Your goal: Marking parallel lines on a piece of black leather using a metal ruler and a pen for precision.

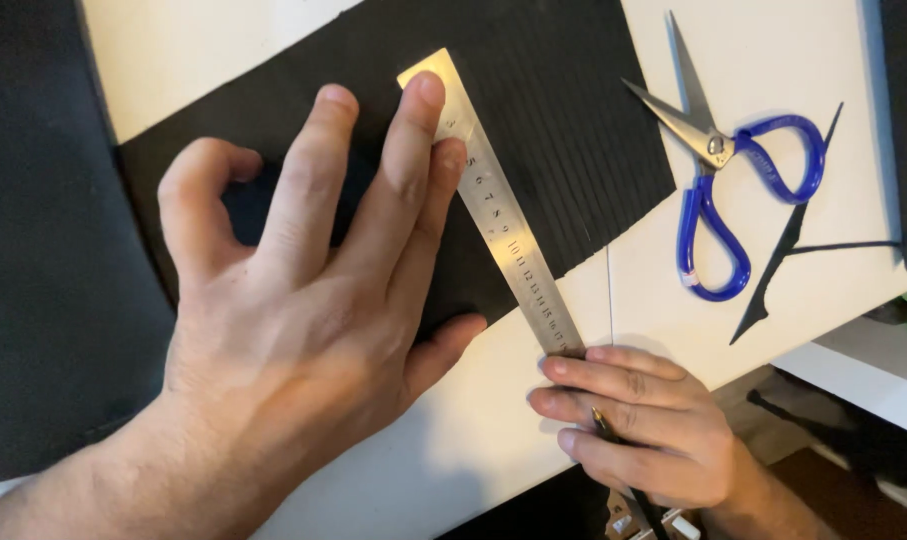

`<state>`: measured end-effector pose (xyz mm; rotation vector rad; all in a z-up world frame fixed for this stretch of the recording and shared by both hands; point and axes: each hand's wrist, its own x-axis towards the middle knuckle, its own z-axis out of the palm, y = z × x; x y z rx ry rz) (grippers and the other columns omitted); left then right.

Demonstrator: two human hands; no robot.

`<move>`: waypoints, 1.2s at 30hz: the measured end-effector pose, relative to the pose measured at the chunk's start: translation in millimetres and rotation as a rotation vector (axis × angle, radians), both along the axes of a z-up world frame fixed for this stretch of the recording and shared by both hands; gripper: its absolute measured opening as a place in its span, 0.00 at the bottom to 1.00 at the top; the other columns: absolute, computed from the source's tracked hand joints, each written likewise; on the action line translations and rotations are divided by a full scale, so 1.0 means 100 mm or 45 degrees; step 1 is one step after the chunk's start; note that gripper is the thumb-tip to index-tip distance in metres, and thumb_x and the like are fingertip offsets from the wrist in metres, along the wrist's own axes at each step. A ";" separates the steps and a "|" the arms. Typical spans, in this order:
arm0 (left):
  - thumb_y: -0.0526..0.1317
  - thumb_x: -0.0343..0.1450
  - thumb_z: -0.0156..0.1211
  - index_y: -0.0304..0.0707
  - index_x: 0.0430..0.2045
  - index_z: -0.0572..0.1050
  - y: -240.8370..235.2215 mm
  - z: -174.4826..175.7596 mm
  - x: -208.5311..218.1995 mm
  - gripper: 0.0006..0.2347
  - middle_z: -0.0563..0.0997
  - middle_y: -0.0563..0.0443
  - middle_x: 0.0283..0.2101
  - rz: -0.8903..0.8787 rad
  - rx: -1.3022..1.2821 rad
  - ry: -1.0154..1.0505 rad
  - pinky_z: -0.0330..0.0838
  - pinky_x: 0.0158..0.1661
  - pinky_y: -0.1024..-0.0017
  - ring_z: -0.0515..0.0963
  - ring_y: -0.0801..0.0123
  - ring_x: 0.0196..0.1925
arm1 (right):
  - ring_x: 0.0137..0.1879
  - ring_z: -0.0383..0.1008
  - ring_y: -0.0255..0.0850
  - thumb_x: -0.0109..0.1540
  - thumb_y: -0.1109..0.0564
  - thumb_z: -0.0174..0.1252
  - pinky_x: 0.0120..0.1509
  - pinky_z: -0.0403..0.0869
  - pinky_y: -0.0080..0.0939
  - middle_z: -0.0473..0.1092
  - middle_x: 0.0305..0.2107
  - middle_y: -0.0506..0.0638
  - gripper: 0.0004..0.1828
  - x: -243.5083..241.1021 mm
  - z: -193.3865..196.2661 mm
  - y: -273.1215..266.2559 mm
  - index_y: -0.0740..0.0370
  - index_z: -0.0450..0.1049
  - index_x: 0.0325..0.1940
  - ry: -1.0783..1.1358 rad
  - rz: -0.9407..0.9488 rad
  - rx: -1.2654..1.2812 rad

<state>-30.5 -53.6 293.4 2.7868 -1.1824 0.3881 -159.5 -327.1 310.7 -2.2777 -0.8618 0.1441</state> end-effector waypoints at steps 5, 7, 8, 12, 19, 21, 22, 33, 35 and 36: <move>0.66 0.77 0.49 0.41 0.61 0.81 -0.03 0.02 0.01 0.31 0.74 0.50 0.70 -0.002 -0.045 0.001 0.66 0.49 0.53 0.75 0.54 0.65 | 0.61 0.80 0.53 0.63 0.61 0.63 0.70 0.74 0.52 0.79 0.49 0.54 0.03 0.01 0.01 -0.03 0.58 0.75 0.40 -0.022 0.001 0.014; 0.66 0.77 0.48 0.42 0.63 0.80 -0.04 0.03 0.02 0.31 0.73 0.49 0.71 0.002 -0.037 0.036 0.66 0.49 0.52 0.75 0.53 0.65 | 0.61 0.80 0.51 0.65 0.61 0.60 0.70 0.72 0.51 0.79 0.49 0.53 0.01 0.05 0.04 -0.02 0.57 0.76 0.39 -0.012 0.030 0.004; 0.66 0.77 0.48 0.42 0.63 0.80 -0.04 0.03 0.02 0.31 0.73 0.49 0.71 -0.002 -0.033 0.034 0.66 0.49 0.52 0.75 0.53 0.65 | 0.61 0.80 0.51 0.65 0.61 0.60 0.70 0.72 0.51 0.79 0.49 0.53 0.01 0.06 0.05 -0.03 0.57 0.76 0.39 -0.015 0.026 0.008; 0.67 0.78 0.43 0.42 0.62 0.81 -0.06 0.04 0.02 0.32 0.72 0.49 0.71 0.006 -0.023 0.047 0.66 0.50 0.52 0.74 0.54 0.66 | 0.62 0.79 0.51 0.66 0.61 0.57 0.70 0.72 0.50 0.79 0.50 0.54 0.03 0.07 0.07 -0.04 0.58 0.77 0.39 -0.002 0.039 -0.002; 0.68 0.77 0.43 0.42 0.62 0.80 -0.08 0.05 0.02 0.33 0.72 0.50 0.71 0.020 0.010 0.049 0.67 0.50 0.53 0.73 0.55 0.66 | 0.63 0.79 0.50 0.67 0.60 0.56 0.70 0.71 0.50 0.79 0.51 0.53 0.04 0.08 0.11 -0.04 0.57 0.76 0.39 0.058 0.041 -0.027; 0.67 0.77 0.44 0.42 0.61 0.81 -0.08 0.05 0.02 0.32 0.72 0.50 0.71 0.019 -0.005 0.051 0.66 0.50 0.53 0.73 0.55 0.66 | 0.63 0.78 0.49 0.66 0.60 0.58 0.70 0.71 0.49 0.79 0.51 0.52 0.03 0.08 0.10 -0.04 0.56 0.77 0.39 0.056 0.028 -0.022; 0.67 0.77 0.45 0.41 0.61 0.81 -0.08 0.05 0.02 0.32 0.73 0.50 0.71 0.019 -0.022 0.052 0.66 0.51 0.53 0.74 0.55 0.66 | 0.63 0.78 0.47 0.65 0.61 0.59 0.70 0.71 0.48 0.79 0.51 0.51 0.03 0.08 0.10 -0.04 0.56 0.78 0.38 0.052 0.017 -0.019; 0.69 0.75 0.46 0.43 0.61 0.80 -0.12 0.08 0.02 0.33 0.73 0.52 0.71 0.027 0.029 0.049 0.66 0.50 0.54 0.73 0.56 0.66 | 0.62 0.80 0.49 0.65 0.61 0.59 0.69 0.72 0.48 0.79 0.51 0.51 0.03 0.13 0.16 -0.05 0.58 0.77 0.38 0.078 0.016 0.009; 0.68 0.76 0.45 0.43 0.62 0.80 -0.13 0.09 0.03 0.33 0.73 0.52 0.71 0.029 0.031 0.051 0.66 0.50 0.54 0.73 0.56 0.66 | 0.61 0.80 0.50 0.66 0.61 0.59 0.69 0.72 0.48 0.79 0.51 0.52 0.03 0.13 0.15 -0.05 0.59 0.77 0.38 0.077 0.023 0.014; 0.68 0.76 0.44 0.42 0.61 0.80 -0.13 0.09 0.03 0.33 0.73 0.51 0.71 0.027 0.033 0.046 0.66 0.50 0.54 0.74 0.56 0.65 | 0.62 0.80 0.49 0.66 0.60 0.58 0.69 0.71 0.48 0.79 0.51 0.52 0.04 0.13 0.14 -0.06 0.59 0.78 0.38 0.080 0.022 0.020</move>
